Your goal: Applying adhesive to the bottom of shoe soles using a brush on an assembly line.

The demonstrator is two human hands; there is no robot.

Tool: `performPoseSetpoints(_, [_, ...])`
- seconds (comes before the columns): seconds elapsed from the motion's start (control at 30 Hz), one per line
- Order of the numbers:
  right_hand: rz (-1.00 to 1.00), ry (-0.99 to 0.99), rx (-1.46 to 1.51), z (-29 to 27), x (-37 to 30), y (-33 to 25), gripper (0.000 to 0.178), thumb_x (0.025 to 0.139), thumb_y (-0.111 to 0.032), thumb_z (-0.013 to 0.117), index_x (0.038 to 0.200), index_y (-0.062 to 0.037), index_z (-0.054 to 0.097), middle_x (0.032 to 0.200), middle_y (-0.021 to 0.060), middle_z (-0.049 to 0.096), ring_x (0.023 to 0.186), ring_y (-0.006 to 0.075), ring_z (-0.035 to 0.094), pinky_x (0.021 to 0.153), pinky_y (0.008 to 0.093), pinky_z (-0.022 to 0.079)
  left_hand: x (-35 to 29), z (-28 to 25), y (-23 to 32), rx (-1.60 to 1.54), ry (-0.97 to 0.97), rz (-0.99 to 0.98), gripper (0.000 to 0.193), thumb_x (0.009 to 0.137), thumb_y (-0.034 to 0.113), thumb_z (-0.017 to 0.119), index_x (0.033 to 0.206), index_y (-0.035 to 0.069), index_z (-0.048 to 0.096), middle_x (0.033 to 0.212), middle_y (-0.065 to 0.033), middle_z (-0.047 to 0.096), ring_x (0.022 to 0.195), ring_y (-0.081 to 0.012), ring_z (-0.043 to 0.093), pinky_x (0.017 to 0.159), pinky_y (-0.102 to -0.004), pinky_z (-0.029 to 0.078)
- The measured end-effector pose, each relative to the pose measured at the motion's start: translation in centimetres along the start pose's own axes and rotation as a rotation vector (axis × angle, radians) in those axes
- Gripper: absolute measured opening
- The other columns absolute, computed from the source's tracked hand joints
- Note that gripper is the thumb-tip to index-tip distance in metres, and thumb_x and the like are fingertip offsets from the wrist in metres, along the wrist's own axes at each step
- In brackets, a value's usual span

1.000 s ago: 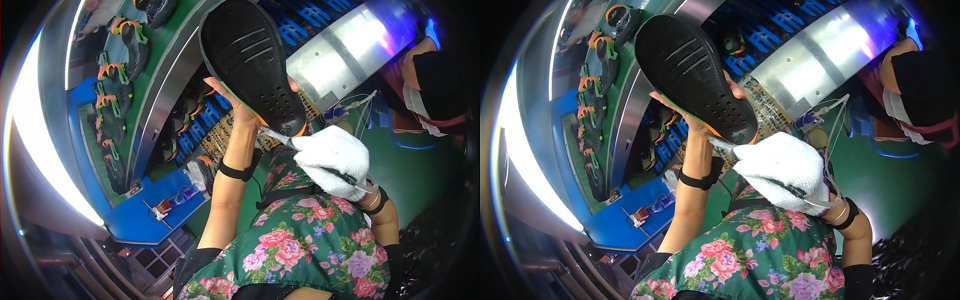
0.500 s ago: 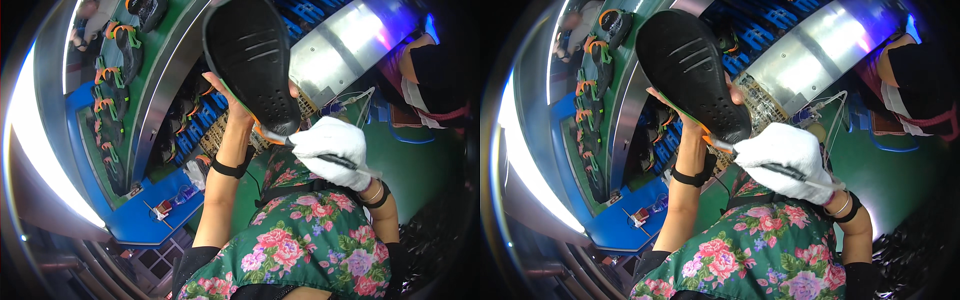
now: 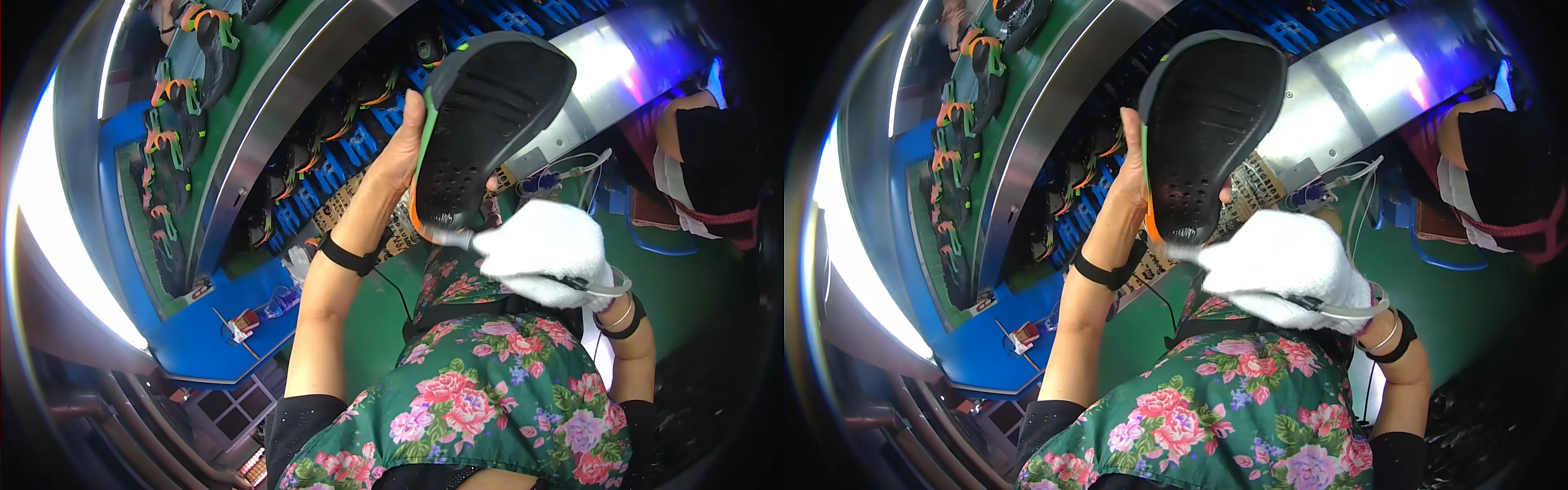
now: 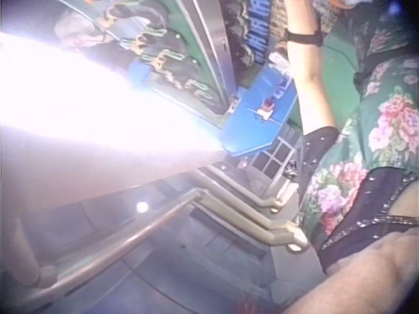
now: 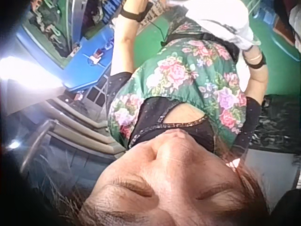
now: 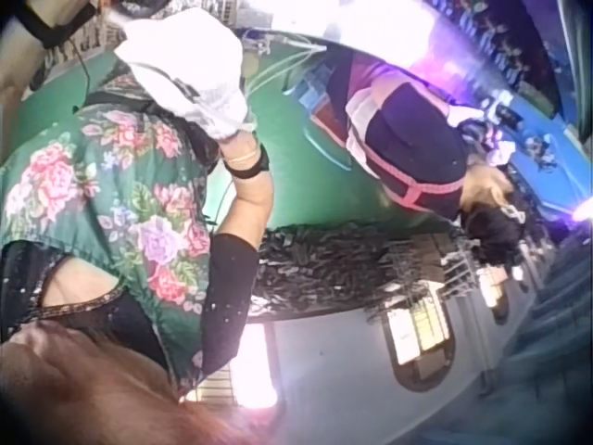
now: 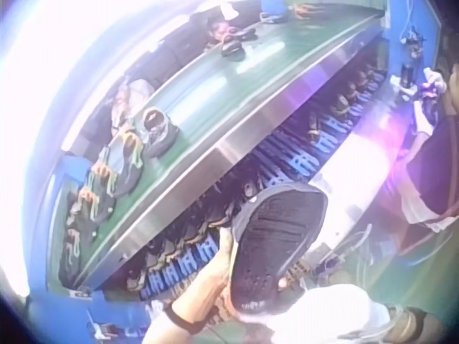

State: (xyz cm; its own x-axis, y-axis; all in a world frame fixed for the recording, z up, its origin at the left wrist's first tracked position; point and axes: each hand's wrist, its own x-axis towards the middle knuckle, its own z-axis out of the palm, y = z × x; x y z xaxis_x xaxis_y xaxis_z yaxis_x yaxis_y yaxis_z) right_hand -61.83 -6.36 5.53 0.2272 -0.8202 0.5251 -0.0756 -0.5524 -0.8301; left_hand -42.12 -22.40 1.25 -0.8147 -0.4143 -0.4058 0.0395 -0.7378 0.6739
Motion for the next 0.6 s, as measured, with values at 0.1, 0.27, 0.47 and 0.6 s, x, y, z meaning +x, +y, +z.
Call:
performPoseSetpoints(0.1, [0.035, -0.103, -0.196, 0.2, -0.1, -0.2, 0.027, 0.076, -0.007, 0.077, 0.103, -0.0096, 0.077, 0.108, 0.0122, 0.076, 0.089, 0.0255, 0.072, 0.072, 0.0367, 0.057, -0.3, 1.6, 0.7, 0.088, 0.056, -0.065, 0.115, 0.075, 0.092, 0.042, 0.148, 0.002, 0.044, 0.123, -0.023, 0.065, 0.089, -0.0382, 0.073, 0.074, -0.0559, 0.063])
performPoseSetpoints(0.27, [-0.028, -0.247, -0.037, 0.0, 0.4, 0.4, 0.027, 0.077, -0.009, 0.077, 0.104, -0.0135, 0.078, 0.11, 0.0089, 0.076, 0.09, 0.0249, 0.072, 0.076, 0.0368, 0.057, -0.1, 0.1, 0.2, -0.018, -0.012, -0.13, 0.091, 0.088, 0.073, 0.052, 0.147, 0.004, 0.046, 0.128, -0.0195, 0.064, 0.099, -0.0328, 0.072, 0.078, -0.056, 0.063])
performPoseSetpoints(0.47, [-0.075, -0.238, -0.238, -0.5, 0.9, 1.0, 0.022, 0.075, -0.007, 0.08, 0.096, -0.0122, 0.079, 0.102, 0.0078, 0.077, 0.083, 0.0263, 0.072, 0.075, 0.0371, 0.057, 0.8, 0.9, 0.9, 0.308, 0.129, -0.178, 0.077, 0.099, 0.067, 0.045, 0.135, -0.001, 0.058, 0.124, -0.0131, 0.066, 0.106, -0.0156, 0.067, 0.087, -0.0272, 0.059])
performPoseSetpoints(0.6, [0.163, -0.133, 0.234, -1.3, 1.9, 0.3, 0.016, 0.075, -0.002, 0.081, 0.09, -0.0074, 0.079, 0.097, 0.0119, 0.077, 0.083, 0.0267, 0.073, 0.077, 0.0365, 0.058, -0.3, -0.7, 0.2, -0.089, -0.017, -0.337, 0.086, 0.097, 0.073, 0.038, 0.139, 0.0, 0.054, 0.125, -0.0178, 0.066, 0.086, -0.025, 0.074, 0.077, -0.0424, 0.063])
